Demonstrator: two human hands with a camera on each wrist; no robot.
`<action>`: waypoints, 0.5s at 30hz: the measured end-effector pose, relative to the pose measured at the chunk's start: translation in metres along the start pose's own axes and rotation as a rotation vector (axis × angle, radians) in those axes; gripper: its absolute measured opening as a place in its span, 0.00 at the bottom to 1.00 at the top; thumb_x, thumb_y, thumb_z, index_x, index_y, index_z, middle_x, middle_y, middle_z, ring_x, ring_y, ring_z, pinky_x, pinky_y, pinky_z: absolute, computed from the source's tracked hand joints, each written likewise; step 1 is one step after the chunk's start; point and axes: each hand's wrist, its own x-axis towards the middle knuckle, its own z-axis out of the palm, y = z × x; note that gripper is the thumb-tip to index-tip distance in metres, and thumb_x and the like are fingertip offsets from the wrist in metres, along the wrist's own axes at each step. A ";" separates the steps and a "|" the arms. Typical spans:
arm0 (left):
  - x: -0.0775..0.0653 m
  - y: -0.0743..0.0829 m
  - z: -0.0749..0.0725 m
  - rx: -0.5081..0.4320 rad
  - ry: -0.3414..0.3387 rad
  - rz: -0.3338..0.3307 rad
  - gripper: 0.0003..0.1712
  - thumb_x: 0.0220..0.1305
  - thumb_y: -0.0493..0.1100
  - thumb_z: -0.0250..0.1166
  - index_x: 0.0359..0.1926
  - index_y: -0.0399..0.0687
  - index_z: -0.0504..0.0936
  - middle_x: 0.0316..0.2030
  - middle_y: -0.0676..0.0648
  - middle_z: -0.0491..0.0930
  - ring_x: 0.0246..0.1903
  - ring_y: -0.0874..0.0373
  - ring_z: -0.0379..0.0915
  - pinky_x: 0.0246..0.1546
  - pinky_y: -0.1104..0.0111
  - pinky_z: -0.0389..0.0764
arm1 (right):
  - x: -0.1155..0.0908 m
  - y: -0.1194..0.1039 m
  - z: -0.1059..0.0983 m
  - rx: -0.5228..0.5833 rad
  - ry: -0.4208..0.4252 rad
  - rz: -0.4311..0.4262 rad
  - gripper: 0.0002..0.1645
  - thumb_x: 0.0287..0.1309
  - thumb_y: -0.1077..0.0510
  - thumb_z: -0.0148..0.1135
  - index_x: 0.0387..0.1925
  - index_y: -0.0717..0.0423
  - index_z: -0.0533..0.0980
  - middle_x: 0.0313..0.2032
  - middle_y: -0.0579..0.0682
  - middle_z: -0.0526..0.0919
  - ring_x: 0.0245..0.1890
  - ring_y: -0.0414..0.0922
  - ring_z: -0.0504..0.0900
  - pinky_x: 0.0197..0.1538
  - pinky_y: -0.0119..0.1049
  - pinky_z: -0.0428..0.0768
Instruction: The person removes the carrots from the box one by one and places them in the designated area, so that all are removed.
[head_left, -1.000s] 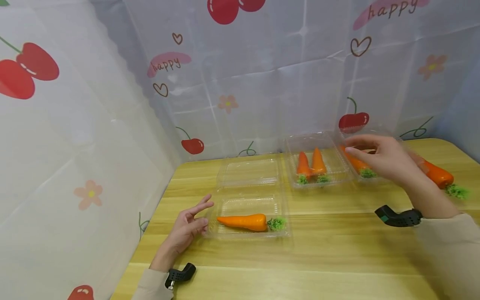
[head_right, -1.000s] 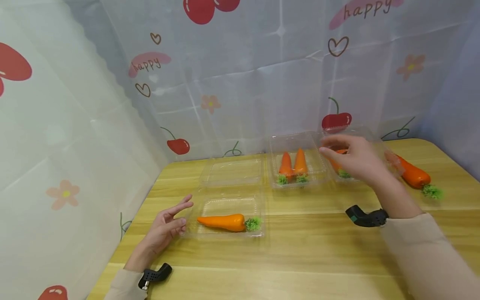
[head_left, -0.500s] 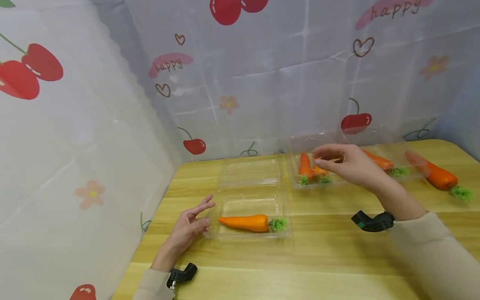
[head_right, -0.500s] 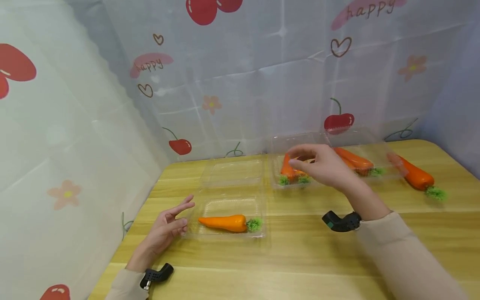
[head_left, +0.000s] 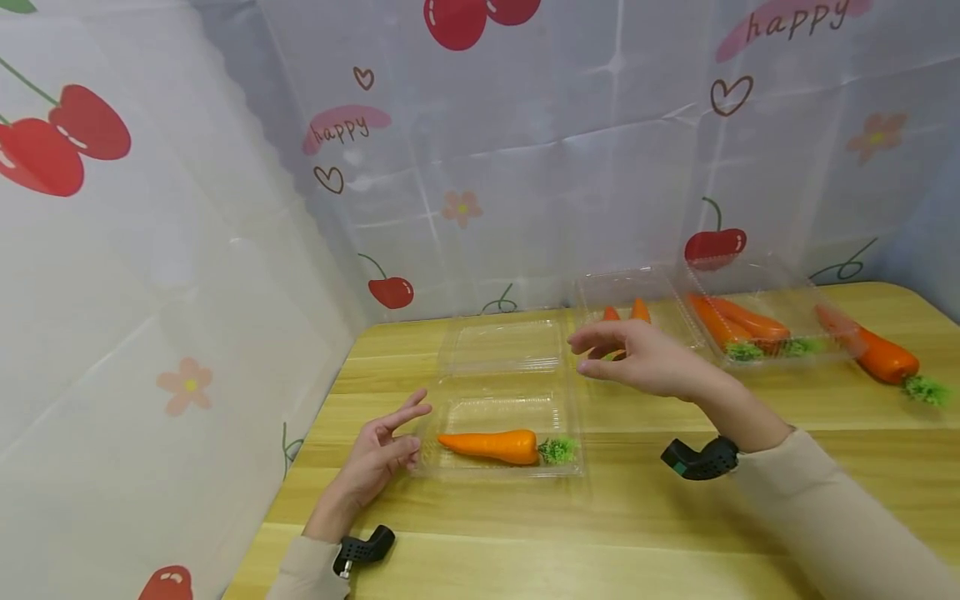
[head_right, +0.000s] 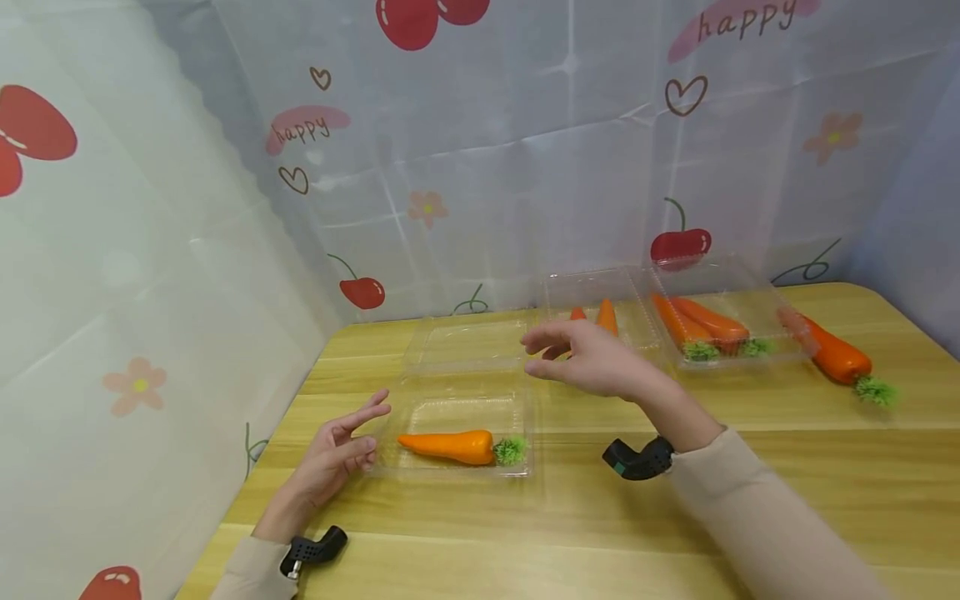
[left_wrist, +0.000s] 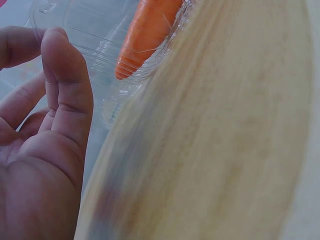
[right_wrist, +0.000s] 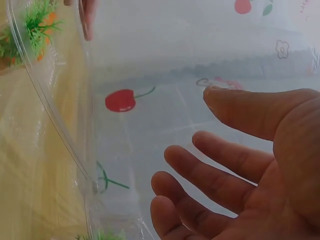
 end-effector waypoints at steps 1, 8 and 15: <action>0.000 0.000 0.000 0.000 0.000 0.000 0.31 0.71 0.27 0.57 0.72 0.22 0.63 0.82 0.35 0.39 0.28 0.65 0.73 0.28 0.76 0.79 | 0.001 0.000 0.003 0.002 -0.017 -0.002 0.25 0.69 0.47 0.67 0.63 0.52 0.79 0.57 0.51 0.84 0.55 0.50 0.83 0.55 0.48 0.85; 0.000 0.001 -0.003 0.003 0.000 0.000 0.31 0.71 0.26 0.57 0.72 0.23 0.63 0.83 0.38 0.40 0.28 0.65 0.74 0.28 0.76 0.79 | 0.012 -0.008 0.021 0.055 -0.123 0.015 0.28 0.67 0.47 0.68 0.65 0.49 0.77 0.58 0.48 0.84 0.57 0.49 0.83 0.55 0.44 0.86; 0.001 0.000 -0.003 0.004 -0.005 -0.002 0.31 0.71 0.26 0.57 0.72 0.22 0.63 0.83 0.38 0.41 0.28 0.65 0.74 0.28 0.76 0.80 | 0.020 -0.013 0.035 0.129 -0.245 0.055 0.30 0.66 0.46 0.69 0.66 0.48 0.76 0.61 0.50 0.81 0.59 0.51 0.82 0.58 0.45 0.84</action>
